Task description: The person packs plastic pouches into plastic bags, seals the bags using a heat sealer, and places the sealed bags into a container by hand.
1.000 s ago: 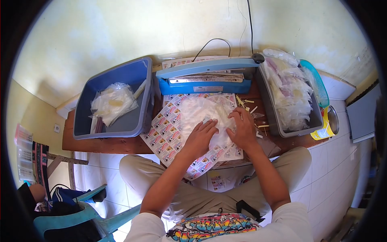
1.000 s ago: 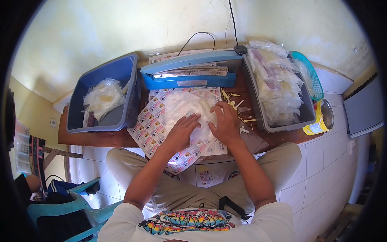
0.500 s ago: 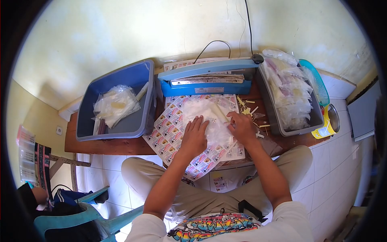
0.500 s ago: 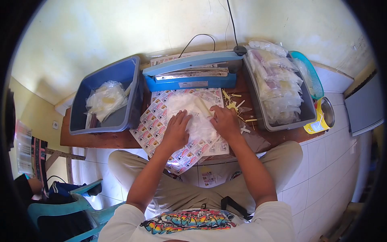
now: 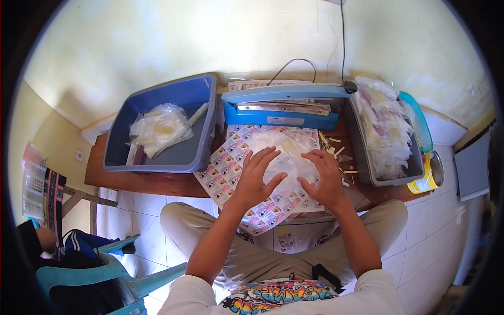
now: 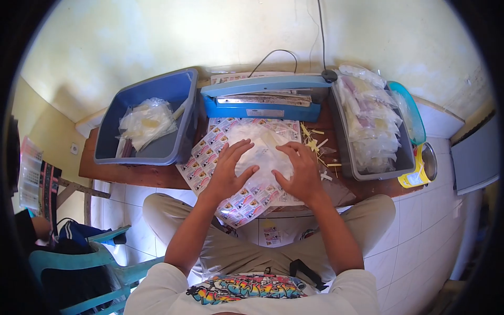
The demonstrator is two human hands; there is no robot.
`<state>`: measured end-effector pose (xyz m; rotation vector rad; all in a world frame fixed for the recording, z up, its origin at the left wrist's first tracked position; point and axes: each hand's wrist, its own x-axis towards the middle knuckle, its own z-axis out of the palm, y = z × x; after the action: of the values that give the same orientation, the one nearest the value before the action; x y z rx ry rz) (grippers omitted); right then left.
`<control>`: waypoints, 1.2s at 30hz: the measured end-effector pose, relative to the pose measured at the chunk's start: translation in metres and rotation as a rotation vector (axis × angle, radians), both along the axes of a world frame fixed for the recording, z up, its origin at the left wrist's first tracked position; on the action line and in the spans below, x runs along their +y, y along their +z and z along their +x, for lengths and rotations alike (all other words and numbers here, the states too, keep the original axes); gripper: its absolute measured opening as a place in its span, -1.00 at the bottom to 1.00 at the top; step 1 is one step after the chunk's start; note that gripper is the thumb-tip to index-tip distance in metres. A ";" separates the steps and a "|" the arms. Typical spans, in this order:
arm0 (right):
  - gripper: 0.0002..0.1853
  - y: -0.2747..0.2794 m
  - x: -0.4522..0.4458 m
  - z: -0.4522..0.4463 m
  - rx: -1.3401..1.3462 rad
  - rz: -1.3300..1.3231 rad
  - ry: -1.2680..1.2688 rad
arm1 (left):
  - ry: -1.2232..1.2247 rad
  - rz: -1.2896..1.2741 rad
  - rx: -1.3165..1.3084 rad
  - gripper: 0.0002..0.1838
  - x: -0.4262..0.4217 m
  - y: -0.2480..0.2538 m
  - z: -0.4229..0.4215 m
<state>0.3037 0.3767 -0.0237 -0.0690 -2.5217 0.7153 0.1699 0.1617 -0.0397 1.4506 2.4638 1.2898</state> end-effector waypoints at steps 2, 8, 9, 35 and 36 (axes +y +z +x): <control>-0.38 0.021 -0.017 0.000 0.030 -0.043 0.034 | 0.015 0.105 -0.003 -0.43 -0.004 0.014 -0.004; -0.42 0.056 -0.059 -0.039 0.046 -0.283 0.130 | 0.294 0.332 0.095 -0.61 -0.033 0.049 -0.036; -0.44 0.061 -0.064 -0.052 0.060 -0.317 0.166 | 0.371 0.365 0.062 -0.68 -0.039 0.052 -0.044; -0.65 -0.002 -0.157 -0.450 -0.580 0.544 0.446 | 0.838 -0.232 -0.229 -0.57 -0.133 0.029 -0.256; -0.64 -0.002 -0.160 -0.450 -0.670 0.569 0.409 | 0.829 -0.279 -0.273 -0.57 -0.131 0.032 -0.253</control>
<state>-0.1465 0.2171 -0.0258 0.4946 -3.3392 0.0730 -0.0832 0.0309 -0.0075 0.1449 2.9612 1.0188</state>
